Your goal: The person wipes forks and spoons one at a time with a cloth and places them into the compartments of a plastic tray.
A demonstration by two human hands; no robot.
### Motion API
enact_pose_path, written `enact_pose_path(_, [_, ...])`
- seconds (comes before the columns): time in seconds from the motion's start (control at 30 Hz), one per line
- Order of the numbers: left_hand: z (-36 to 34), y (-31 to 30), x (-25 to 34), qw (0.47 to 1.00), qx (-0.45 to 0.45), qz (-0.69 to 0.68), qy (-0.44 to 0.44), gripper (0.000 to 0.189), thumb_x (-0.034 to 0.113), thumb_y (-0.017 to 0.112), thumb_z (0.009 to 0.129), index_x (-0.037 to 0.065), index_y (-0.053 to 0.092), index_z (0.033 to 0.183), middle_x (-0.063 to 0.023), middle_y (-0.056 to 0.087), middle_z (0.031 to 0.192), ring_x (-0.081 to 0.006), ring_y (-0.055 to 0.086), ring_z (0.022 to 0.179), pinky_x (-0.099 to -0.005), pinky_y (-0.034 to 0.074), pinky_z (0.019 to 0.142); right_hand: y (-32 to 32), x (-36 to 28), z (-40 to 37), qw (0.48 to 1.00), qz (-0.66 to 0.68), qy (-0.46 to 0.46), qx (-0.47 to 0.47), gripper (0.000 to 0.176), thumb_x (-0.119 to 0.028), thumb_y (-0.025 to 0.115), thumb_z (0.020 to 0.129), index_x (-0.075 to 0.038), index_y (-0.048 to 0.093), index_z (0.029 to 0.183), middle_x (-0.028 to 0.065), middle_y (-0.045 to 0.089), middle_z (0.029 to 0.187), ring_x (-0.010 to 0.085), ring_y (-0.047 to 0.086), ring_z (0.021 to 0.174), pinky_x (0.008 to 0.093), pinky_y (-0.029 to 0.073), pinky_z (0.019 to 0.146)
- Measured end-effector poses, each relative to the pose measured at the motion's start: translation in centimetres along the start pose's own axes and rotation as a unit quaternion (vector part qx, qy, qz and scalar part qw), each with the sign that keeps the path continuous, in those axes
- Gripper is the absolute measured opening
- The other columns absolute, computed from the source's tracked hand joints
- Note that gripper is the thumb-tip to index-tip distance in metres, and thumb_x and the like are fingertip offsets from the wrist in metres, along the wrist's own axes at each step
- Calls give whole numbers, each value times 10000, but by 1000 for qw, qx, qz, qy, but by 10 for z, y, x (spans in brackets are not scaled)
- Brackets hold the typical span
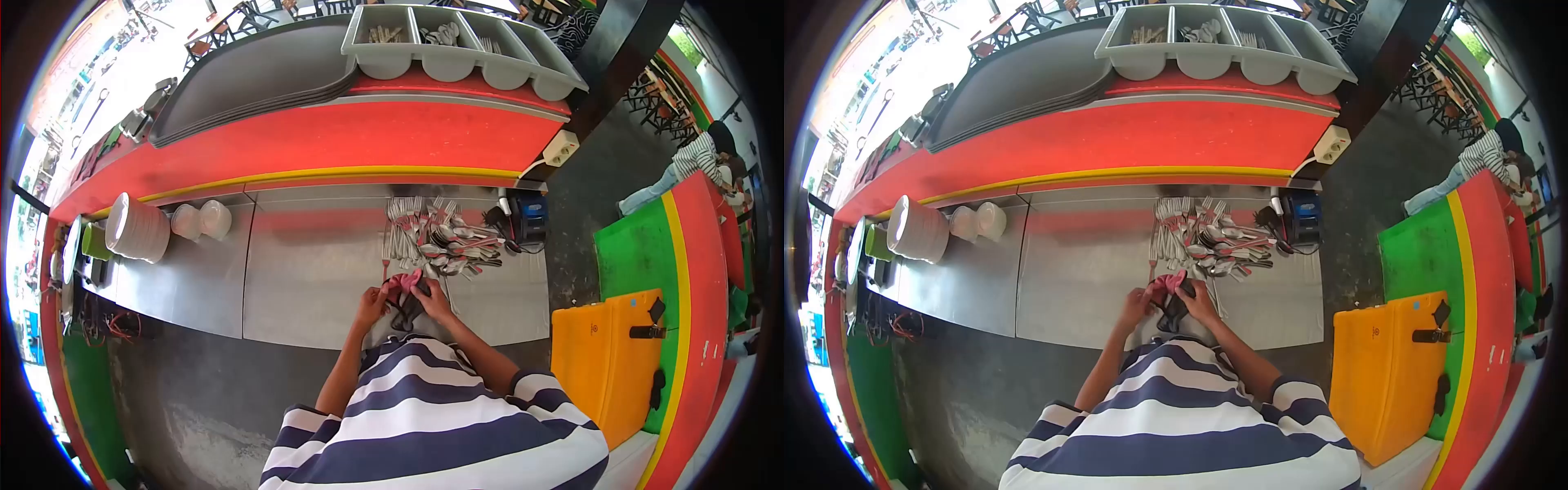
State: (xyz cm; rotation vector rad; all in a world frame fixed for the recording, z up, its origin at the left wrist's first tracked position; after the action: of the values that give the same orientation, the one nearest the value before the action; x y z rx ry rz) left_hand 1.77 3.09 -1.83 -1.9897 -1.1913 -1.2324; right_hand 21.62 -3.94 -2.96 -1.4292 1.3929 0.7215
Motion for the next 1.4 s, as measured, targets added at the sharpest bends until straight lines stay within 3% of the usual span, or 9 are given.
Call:
enact_pose_path(0.07, [-7, 1, 5, 1000, 7, -10, 10, 384, 379, 607, 959, 9, 540, 1038, -32, 608, 743, -98, 573, 573, -233, 448, 520, 5, 16, -2, 978, 190, 12, 82, 680, -448, 660, 901, 33, 460, 1338, 104, 581, 1257, 222, 536, 1175, 337, 379, 1028])
enact_pose_path(0.17, [-15, 1, -7, 993, 19, -119, -8, 356, 363, 597, 967, 15, 543, 1016, -28, 595, 715, -99, 564, 573, -242, 445, 524, 9, 32, -13, 921, 354, 44, 158, 644, -437, 639, 922, 47, 473, 1312, 102, 584, 1229, 174, 544, 1149, 327, 411, 988])
enact_pose_path(0.3, [-14, -11, -3, 985, 34, -169, 2, 336, 346, 592, 973, 14, 548, 1007, -35, 602, 712, -107, 564, 573, -250, 439, 518, -2, -1, -17, 809, 578, 24, 103, 448, -410, 614, 943, -44, 539, 1191, 58, 637, 1087, 166, 634, 986, 333, 494, 891])
enact_pose_path(0.63, [-38, 10, 29, 997, -39, 24, 69, 204, 177, 556, 973, -27, 565, 959, -55, 599, 643, -115, 554, 532, -270, 444, 505, 38, -76, -27, 954, 293, 27, -65, 342, -342, 645, 937, -63, 599, 1130, 24, 650, 1022, 95, 607, 871, 287, 498, 781])
enact_pose_path(0.8, [-41, 21, 33, 991, -42, 79, 99, 188, 137, 556, 948, -35, 590, 880, -74, 595, 621, -122, 550, 536, -294, 427, 501, 40, -60, -6, 957, 276, 69, 64, 257, -281, 731, 876, -61, 649, 981, 1, 652, 785, 112, 602, 685, 284, 488, 626])
enact_pose_path(0.9, [-46, 20, 44, 989, -55, 100, 94, 204, 159, 566, 954, -29, 615, 891, -63, 579, 614, -111, 530, 540, -292, 414, 503, 34, -59, -2, 914, 378, 143, 46, 196, -245, 738, 867, -76, 659, 927, 4, 672, 827, 118, 625, 709, 297, 500, 640])
enact_pose_path(0.93, [-50, 20, 50, 988, -71, 112, 81, 209, 170, 569, 959, -26, 622, 910, -46, 564, 609, -99, 517, 544, -284, 405, 504, 35, -52, 8, 901, 391, 128, 136, 185, -206, 745, 856, -76, 662, 959, 20, 688, 890, 148, 652, 749, 303, 511, 659])
enact_pose_path(1.07, [-56, 14, 60, 987, -100, 110, 61, 218, 194, 580, 965, -12, 651, 959, -12, 534, 604, -79, 478, 543, -267, 390, 509, 27, -66, 15, 886, 425, 89, 166, 251, -137, 769, 822, -49, 654, 1026, 36, 686, 950, 149, 654, 827, 302, 513, 720])
enact_pose_path(1.4, [-75, -2, 99, 977, -176, 116, 33, 199, 165, 517, 976, 12, 637, 932, 9, 520, 613, -70, 471, 549, -245, 393, 517, -8, -92, 26, 922, 224, -106, 297, 335, -167, 786, 808, 15, 631, 1044, 31, 668, 921, 107, 593, 794, 277, 472, 730])
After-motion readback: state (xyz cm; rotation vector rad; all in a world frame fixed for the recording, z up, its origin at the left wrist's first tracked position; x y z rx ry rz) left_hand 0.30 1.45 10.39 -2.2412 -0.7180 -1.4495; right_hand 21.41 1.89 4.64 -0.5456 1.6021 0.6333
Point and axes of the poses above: each hand's wrist, its own z-axis towards the middle knuckle, its own y-axis out of the palm, x = y × z, the point moved 4 cm from there along z, towards the middle knuckle
